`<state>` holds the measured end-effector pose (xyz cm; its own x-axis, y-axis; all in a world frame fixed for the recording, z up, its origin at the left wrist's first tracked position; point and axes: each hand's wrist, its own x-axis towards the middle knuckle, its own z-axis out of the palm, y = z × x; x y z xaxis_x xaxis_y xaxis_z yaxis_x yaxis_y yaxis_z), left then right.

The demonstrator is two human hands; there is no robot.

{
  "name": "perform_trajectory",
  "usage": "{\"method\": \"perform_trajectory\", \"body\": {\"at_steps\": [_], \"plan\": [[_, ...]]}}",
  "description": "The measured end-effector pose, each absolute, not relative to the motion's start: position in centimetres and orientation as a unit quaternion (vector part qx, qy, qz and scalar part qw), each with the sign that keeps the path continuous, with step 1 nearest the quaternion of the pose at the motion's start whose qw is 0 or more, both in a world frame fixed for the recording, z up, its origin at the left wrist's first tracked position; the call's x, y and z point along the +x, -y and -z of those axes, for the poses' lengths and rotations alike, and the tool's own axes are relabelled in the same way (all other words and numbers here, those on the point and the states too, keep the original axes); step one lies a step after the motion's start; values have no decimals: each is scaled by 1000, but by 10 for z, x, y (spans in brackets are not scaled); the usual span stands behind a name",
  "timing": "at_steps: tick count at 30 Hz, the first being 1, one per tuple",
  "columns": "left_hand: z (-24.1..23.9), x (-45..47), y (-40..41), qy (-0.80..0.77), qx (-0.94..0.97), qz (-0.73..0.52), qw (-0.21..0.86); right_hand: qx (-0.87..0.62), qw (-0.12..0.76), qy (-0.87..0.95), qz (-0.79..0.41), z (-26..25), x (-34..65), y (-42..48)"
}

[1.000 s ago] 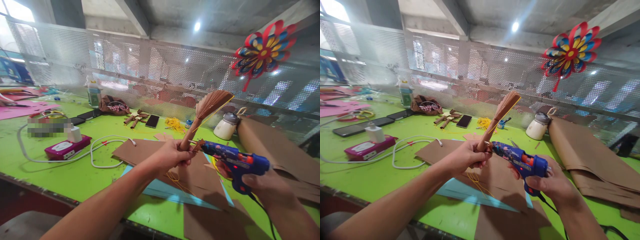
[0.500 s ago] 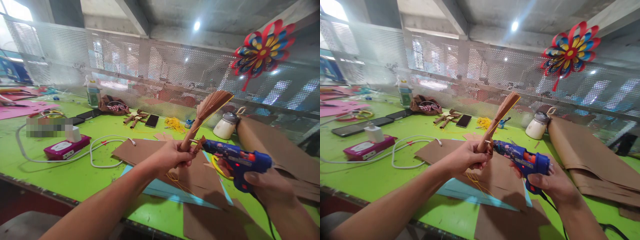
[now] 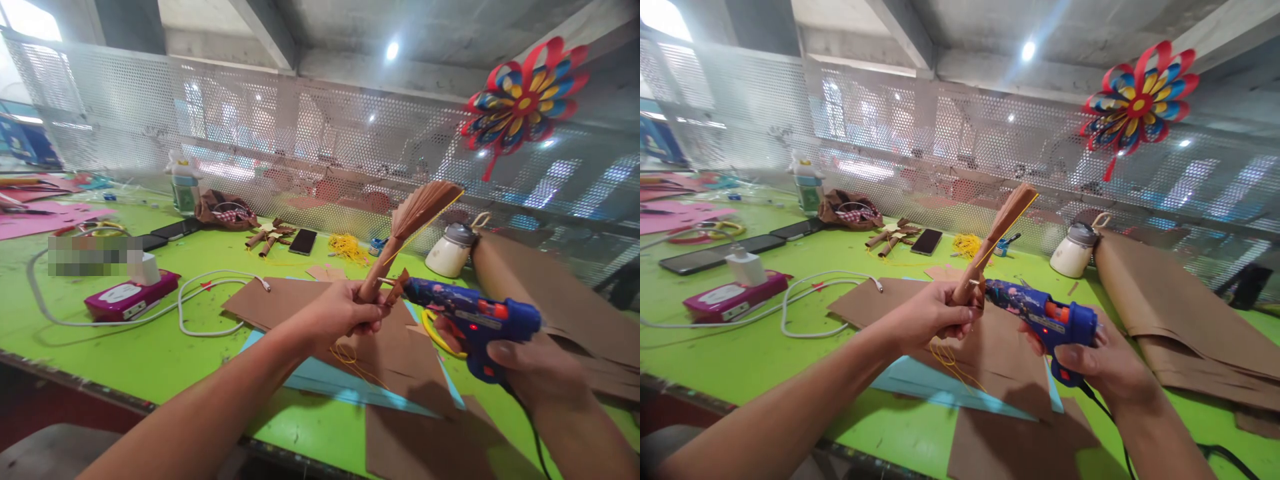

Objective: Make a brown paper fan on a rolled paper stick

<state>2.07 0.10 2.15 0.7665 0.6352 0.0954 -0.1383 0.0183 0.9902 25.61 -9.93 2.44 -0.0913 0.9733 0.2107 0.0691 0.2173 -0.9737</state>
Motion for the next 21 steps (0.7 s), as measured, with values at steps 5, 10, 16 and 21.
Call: {"method": "perform_trajectory", "body": {"at_steps": [5,10,16,21], "plan": [[-22,20,-1,-204,646,-269,685,-435,497,604,-446,-24,254,99],[-20,20,-1,-194,634,-263,701,-425,524,583,-452,-23,257,98],[-20,20,0,-198,616,-259,717,-422,512,589,-462,-20,262,97],[-22,19,1,-163,613,-246,733,-396,529,581,-475,-13,265,92]]}}
